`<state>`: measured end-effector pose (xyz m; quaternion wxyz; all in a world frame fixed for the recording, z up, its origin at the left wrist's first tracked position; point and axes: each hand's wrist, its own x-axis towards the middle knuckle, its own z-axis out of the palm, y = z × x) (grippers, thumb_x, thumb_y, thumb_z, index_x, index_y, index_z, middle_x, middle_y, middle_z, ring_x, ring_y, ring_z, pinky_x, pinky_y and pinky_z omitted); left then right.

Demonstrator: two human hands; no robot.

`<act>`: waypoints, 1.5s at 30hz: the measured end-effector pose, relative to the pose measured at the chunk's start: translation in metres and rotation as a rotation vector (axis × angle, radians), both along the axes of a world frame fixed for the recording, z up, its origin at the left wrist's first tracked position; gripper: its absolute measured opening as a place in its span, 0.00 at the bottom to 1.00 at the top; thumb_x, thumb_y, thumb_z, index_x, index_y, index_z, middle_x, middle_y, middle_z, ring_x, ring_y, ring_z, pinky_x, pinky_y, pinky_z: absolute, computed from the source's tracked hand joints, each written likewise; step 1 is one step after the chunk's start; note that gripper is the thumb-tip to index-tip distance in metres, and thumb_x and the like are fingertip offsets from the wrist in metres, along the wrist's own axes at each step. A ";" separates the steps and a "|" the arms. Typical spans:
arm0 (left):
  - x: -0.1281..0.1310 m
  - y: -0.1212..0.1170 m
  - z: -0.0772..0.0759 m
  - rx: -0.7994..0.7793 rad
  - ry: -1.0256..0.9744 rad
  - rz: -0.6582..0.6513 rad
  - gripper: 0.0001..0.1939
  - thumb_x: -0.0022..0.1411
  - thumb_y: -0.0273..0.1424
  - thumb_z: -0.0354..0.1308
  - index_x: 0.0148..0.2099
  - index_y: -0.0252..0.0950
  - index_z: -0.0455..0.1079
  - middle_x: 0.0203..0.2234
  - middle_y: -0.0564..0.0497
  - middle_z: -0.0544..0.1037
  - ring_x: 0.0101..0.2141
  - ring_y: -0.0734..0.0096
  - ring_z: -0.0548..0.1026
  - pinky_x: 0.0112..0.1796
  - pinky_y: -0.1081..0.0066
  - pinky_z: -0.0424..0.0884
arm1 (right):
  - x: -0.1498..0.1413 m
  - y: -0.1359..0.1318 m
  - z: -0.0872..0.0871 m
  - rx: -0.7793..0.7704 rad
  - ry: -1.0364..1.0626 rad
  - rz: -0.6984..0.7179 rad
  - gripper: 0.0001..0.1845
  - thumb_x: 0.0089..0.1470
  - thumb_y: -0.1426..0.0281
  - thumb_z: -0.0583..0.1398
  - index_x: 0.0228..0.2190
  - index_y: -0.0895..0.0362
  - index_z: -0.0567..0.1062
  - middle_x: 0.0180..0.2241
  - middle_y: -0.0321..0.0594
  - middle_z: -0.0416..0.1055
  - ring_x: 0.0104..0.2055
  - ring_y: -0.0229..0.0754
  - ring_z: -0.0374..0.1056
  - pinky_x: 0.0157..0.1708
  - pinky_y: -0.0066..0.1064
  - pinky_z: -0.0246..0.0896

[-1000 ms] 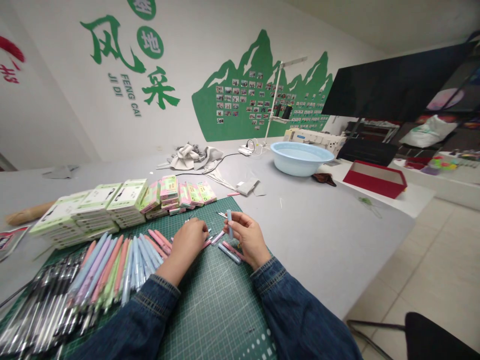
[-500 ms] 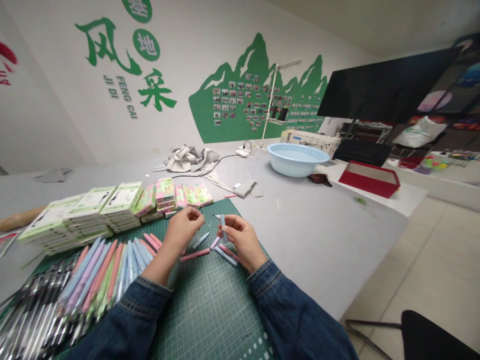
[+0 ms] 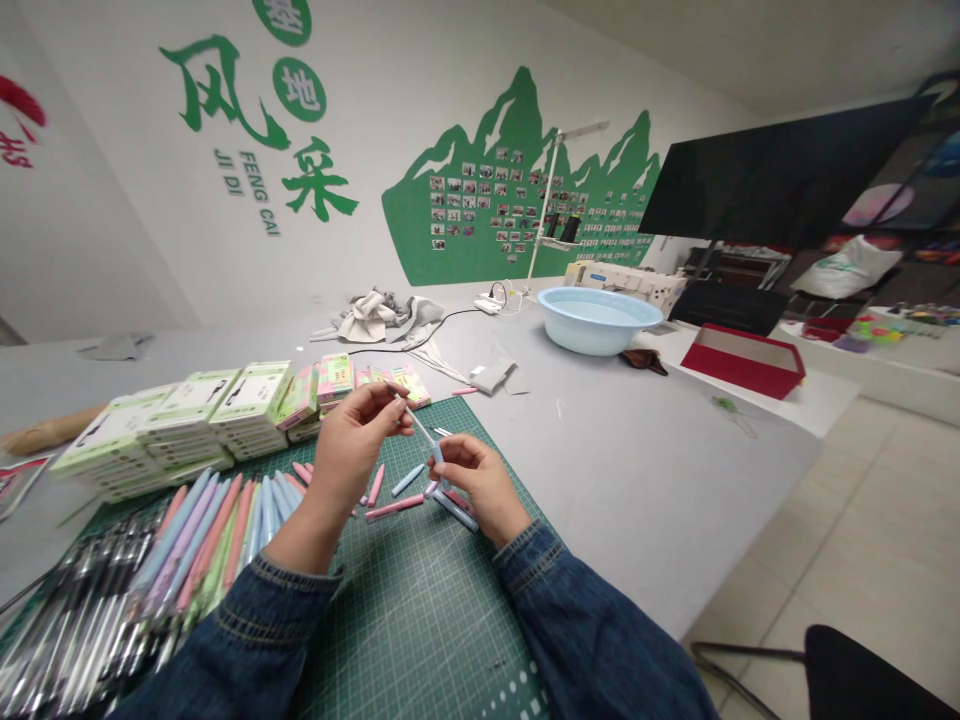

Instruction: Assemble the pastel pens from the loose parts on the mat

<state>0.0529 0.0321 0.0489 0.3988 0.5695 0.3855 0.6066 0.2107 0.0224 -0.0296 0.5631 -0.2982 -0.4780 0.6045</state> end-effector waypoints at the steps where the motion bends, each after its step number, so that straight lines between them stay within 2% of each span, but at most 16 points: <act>1: 0.000 0.000 0.000 -0.004 0.032 -0.012 0.13 0.55 0.35 0.60 0.41 0.34 0.70 0.31 0.49 0.75 0.29 0.73 0.74 0.33 0.69 0.74 | 0.000 0.000 0.000 0.007 0.002 0.010 0.12 0.43 0.74 0.65 0.34 0.57 0.75 0.31 0.39 0.76 0.33 0.39 0.70 0.38 0.34 0.64; 6: -0.001 -0.002 -0.002 -0.032 0.402 -0.072 0.10 0.55 0.35 0.59 0.37 0.35 0.74 0.30 0.50 0.78 0.27 0.74 0.71 0.27 0.75 0.67 | -0.003 -0.004 0.003 -0.031 0.047 0.029 0.11 0.44 0.71 0.65 0.34 0.58 0.76 0.30 0.39 0.75 0.31 0.40 0.70 0.36 0.35 0.65; 8: -0.004 -0.002 -0.003 -0.042 0.467 -0.072 0.10 0.56 0.36 0.58 0.37 0.35 0.74 0.30 0.51 0.77 0.26 0.75 0.69 0.26 0.76 0.65 | -0.006 -0.005 0.002 -0.075 0.070 0.032 0.12 0.43 0.70 0.65 0.33 0.58 0.76 0.30 0.39 0.75 0.30 0.39 0.70 0.35 0.34 0.65; 14: -0.013 0.000 -0.009 -0.084 0.398 -0.158 0.11 0.57 0.36 0.56 0.39 0.34 0.73 0.31 0.51 0.77 0.24 0.76 0.66 0.27 0.75 0.64 | -0.012 -0.004 -0.006 -0.047 0.168 0.156 0.11 0.47 0.68 0.64 0.34 0.59 0.76 0.27 0.38 0.72 0.26 0.35 0.65 0.30 0.29 0.59; 17: -0.014 -0.001 -0.011 -0.078 0.416 -0.130 0.11 0.58 0.36 0.57 0.38 0.34 0.73 0.31 0.50 0.76 0.26 0.75 0.67 0.27 0.75 0.64 | -0.014 -0.005 -0.007 -0.030 0.154 0.196 0.10 0.49 0.68 0.62 0.35 0.59 0.76 0.26 0.37 0.70 0.25 0.33 0.62 0.27 0.26 0.55; 21: -0.013 -0.004 -0.011 -0.044 0.439 -0.041 0.11 0.57 0.36 0.57 0.37 0.35 0.73 0.30 0.51 0.76 0.28 0.73 0.69 0.28 0.74 0.65 | -0.016 -0.008 -0.004 -0.036 0.131 0.202 0.10 0.51 0.68 0.61 0.36 0.58 0.76 0.27 0.36 0.68 0.26 0.32 0.60 0.26 0.25 0.53; 26: -0.013 -0.006 -0.009 -0.073 0.375 -0.108 0.09 0.57 0.34 0.57 0.37 0.35 0.72 0.27 0.52 0.75 0.27 0.74 0.70 0.28 0.74 0.65 | -0.017 -0.009 -0.002 -0.047 0.155 0.189 0.13 0.51 0.67 0.61 0.39 0.58 0.75 0.26 0.36 0.67 0.25 0.32 0.59 0.25 0.25 0.51; 29: -0.012 -0.008 -0.008 -0.112 0.357 -0.143 0.10 0.57 0.36 0.57 0.38 0.35 0.72 0.27 0.51 0.76 0.29 0.71 0.73 0.29 0.73 0.67 | -0.017 -0.010 -0.002 -0.037 0.134 0.187 0.14 0.52 0.64 0.61 0.40 0.57 0.75 0.25 0.36 0.67 0.24 0.32 0.58 0.24 0.26 0.50; 31: -0.013 -0.009 -0.005 -0.138 0.378 -0.177 0.13 0.56 0.38 0.58 0.39 0.35 0.73 0.29 0.49 0.78 0.32 0.68 0.74 0.31 0.72 0.68 | -0.017 -0.010 -0.001 -0.020 0.107 0.186 0.14 0.53 0.62 0.60 0.39 0.56 0.75 0.25 0.35 0.66 0.23 0.32 0.57 0.23 0.26 0.48; 34: -0.023 -0.006 0.002 -0.159 0.394 -0.212 0.20 0.57 0.41 0.56 0.48 0.36 0.72 0.41 0.44 0.78 0.40 0.62 0.75 0.34 0.69 0.70 | -0.015 -0.010 0.001 0.007 0.084 0.193 0.15 0.53 0.61 0.59 0.40 0.56 0.74 0.24 0.34 0.66 0.24 0.32 0.56 0.24 0.26 0.49; 36: -0.037 0.004 0.006 -0.187 0.402 -0.159 0.23 0.59 0.43 0.53 0.53 0.36 0.69 0.45 0.42 0.77 0.41 0.62 0.75 0.35 0.68 0.70 | -0.013 -0.010 0.004 0.023 0.089 0.190 0.15 0.54 0.62 0.59 0.41 0.56 0.74 0.25 0.35 0.65 0.24 0.33 0.57 0.25 0.27 0.51; 37: -0.045 0.011 0.006 -0.211 0.446 -0.094 0.23 0.59 0.43 0.52 0.52 0.36 0.69 0.43 0.42 0.78 0.39 0.62 0.75 0.34 0.68 0.70 | -0.012 -0.010 0.005 0.029 0.094 0.182 0.15 0.54 0.62 0.59 0.41 0.55 0.75 0.25 0.35 0.66 0.25 0.34 0.57 0.26 0.27 0.51; 38: -0.054 0.019 0.005 -0.229 0.538 0.025 0.22 0.58 0.43 0.52 0.48 0.35 0.71 0.39 0.43 0.79 0.36 0.63 0.76 0.32 0.69 0.69 | -0.011 -0.010 0.006 0.032 0.100 0.170 0.15 0.53 0.62 0.59 0.41 0.55 0.75 0.25 0.35 0.66 0.25 0.34 0.57 0.27 0.27 0.52; 40: -0.069 0.035 -0.002 -0.264 0.918 0.187 0.16 0.54 0.41 0.56 0.38 0.36 0.75 0.32 0.46 0.80 0.33 0.62 0.75 0.32 0.70 0.67 | -0.009 -0.010 0.009 0.026 0.106 0.143 0.15 0.53 0.62 0.60 0.41 0.55 0.75 0.26 0.35 0.66 0.26 0.35 0.58 0.28 0.28 0.54; 42: -0.081 0.047 -0.013 -0.300 1.270 0.214 0.11 0.51 0.37 0.57 0.32 0.38 0.77 0.31 0.47 0.80 0.34 0.61 0.75 0.33 0.70 0.65 | -0.006 -0.009 0.010 0.013 0.113 0.102 0.15 0.52 0.61 0.60 0.40 0.55 0.75 0.26 0.36 0.66 0.26 0.36 0.58 0.28 0.28 0.54; 45: -0.088 0.051 -0.031 -0.353 1.465 0.179 0.08 0.47 0.34 0.58 0.28 0.39 0.77 0.30 0.47 0.80 0.34 0.61 0.75 0.32 0.71 0.63 | -0.003 -0.005 0.009 0.011 0.135 0.006 0.13 0.52 0.62 0.61 0.38 0.55 0.76 0.26 0.36 0.67 0.27 0.36 0.58 0.29 0.28 0.54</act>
